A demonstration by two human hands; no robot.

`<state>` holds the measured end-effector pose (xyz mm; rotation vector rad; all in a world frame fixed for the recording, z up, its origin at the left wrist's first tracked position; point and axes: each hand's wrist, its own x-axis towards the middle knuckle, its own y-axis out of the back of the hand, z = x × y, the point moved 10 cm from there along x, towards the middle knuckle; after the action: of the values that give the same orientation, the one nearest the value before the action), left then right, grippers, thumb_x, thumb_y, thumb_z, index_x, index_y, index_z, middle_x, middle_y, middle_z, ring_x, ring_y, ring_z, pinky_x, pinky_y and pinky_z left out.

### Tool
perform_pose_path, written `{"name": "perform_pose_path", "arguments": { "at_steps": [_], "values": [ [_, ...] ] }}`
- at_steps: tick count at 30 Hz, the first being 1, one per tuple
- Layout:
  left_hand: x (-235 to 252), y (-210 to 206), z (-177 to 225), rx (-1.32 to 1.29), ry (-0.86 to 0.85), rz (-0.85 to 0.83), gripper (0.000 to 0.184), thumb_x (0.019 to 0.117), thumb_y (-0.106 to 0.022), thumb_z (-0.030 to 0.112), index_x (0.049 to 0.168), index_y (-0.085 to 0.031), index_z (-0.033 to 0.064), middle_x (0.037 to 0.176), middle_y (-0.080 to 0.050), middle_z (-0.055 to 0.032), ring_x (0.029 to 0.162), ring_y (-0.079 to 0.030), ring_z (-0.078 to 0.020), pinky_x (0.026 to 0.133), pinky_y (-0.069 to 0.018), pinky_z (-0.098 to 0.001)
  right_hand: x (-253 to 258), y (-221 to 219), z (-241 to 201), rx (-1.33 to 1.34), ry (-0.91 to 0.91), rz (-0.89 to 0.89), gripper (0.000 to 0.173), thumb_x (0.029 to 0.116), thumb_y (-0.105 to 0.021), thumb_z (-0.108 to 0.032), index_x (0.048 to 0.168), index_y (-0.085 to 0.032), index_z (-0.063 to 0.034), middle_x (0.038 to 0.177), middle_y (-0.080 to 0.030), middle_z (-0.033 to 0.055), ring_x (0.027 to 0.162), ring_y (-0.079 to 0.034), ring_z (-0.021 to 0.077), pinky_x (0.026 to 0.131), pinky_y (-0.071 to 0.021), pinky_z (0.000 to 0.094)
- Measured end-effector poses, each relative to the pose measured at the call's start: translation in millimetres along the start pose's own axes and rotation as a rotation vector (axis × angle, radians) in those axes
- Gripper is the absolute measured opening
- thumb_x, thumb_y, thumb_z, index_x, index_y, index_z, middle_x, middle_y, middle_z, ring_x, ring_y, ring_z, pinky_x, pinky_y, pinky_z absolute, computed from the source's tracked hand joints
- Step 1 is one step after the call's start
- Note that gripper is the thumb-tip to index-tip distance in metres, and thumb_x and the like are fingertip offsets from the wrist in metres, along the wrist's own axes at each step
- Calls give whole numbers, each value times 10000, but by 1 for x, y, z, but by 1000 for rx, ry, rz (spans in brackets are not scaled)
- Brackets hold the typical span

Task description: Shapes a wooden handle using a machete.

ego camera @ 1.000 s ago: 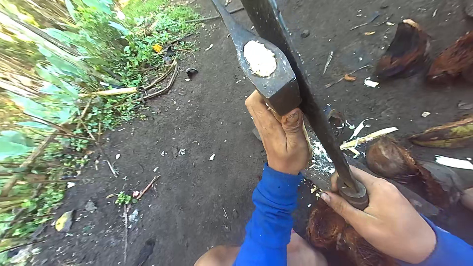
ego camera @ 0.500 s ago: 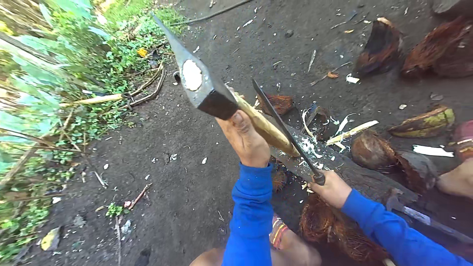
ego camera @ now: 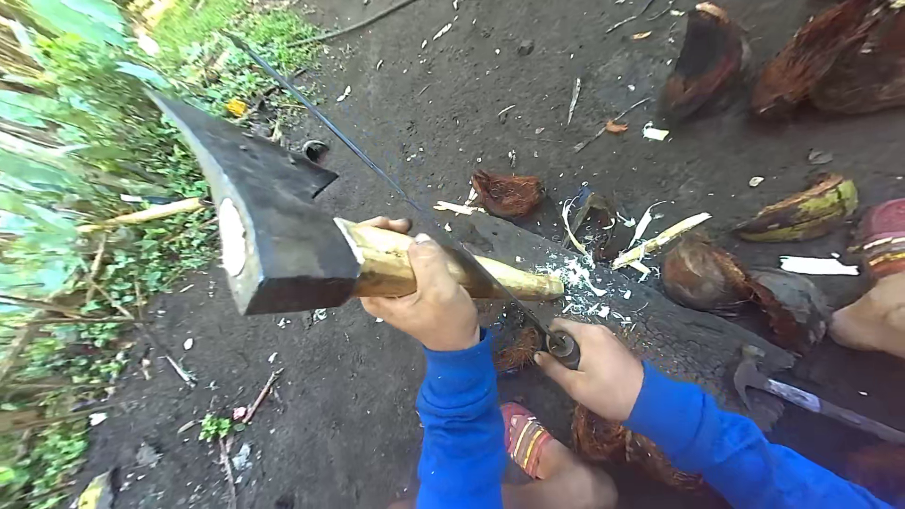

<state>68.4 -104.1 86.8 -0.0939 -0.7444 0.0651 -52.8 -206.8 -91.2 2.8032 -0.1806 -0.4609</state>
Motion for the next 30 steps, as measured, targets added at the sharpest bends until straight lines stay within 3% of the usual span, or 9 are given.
{"name": "perform_pose_path", "arguments": {
  "at_steps": [5,7,9,15,17,21,22,24,30],
  "values": [
    [12,16,-15,-72,-13,-47,354,906,-570,19,1249,-484,-3,1132,-631,-63,1046,-639,-163,919,-562,-343,21,-31,130,62,-421,-73,308,957,-661,-207,1162,-664,23,980,-683,211,867,-682,343,803,-547,568],
    [11,17,-14,-63,-22,-35,357,904,-548,15,1252,-474,-4,1118,-623,-59,1030,-634,-156,914,-557,-333,20,-32,154,50,-509,-75,334,962,-659,-216,1200,-657,18,1012,-688,217,891,-689,352,817,-549,568],
    [9,17,-13,-28,-13,3,375,893,-537,8,1260,-464,-12,1116,-623,-52,1030,-640,-142,910,-561,-321,17,-25,129,34,-465,-84,362,964,-654,-221,1240,-655,12,1096,-693,227,1036,-679,370,929,-520,581],
    [8,23,-5,-25,-64,-1,247,999,-508,109,1234,-500,30,1102,-619,-14,1020,-634,-108,921,-554,-310,11,-16,-22,7,-27,-187,352,956,-635,-265,1239,-632,-57,1005,-705,166,964,-695,329,836,-548,550],
    [9,27,-5,-59,-78,-2,193,1013,-474,104,1195,-499,43,1070,-615,-7,1012,-623,-111,927,-538,-305,17,-24,2,40,-93,-182,328,956,-637,-243,1214,-648,-41,1021,-704,183,982,-691,341,859,-539,561],
    [12,40,-13,-73,-66,30,187,1006,-458,85,1183,-504,47,1046,-615,-10,1014,-616,-119,946,-519,-297,32,-41,128,91,-443,-101,311,954,-662,-215,1170,-660,9,1018,-681,212,910,-681,346,823,-546,560],
    [11,40,-14,-61,-55,40,193,1008,-455,86,1192,-499,45,1051,-610,-7,1015,-615,-112,941,-521,-289,32,-39,137,59,-483,-109,358,964,-657,-226,1235,-653,8,1106,-687,227,1021,-680,365,908,-531,572],
    [8,38,-13,-18,-40,65,214,1008,-448,73,1213,-496,31,1052,-604,-5,1004,-617,-96,926,-527,-273,29,-33,127,-13,-463,-134,426,977,-636,-249,1325,-622,-3,1213,-678,234,1160,-653,382,1007,-496,586],
    [4,31,-2,4,-81,45,199,1053,-463,167,1205,-504,45,1057,-616,7,985,-634,-85,911,-546,-280,13,-24,-29,52,12,-176,333,938,-644,-244,1205,-643,-45,984,-708,167,948,-699,332,825,-549,557]
  ]
}}
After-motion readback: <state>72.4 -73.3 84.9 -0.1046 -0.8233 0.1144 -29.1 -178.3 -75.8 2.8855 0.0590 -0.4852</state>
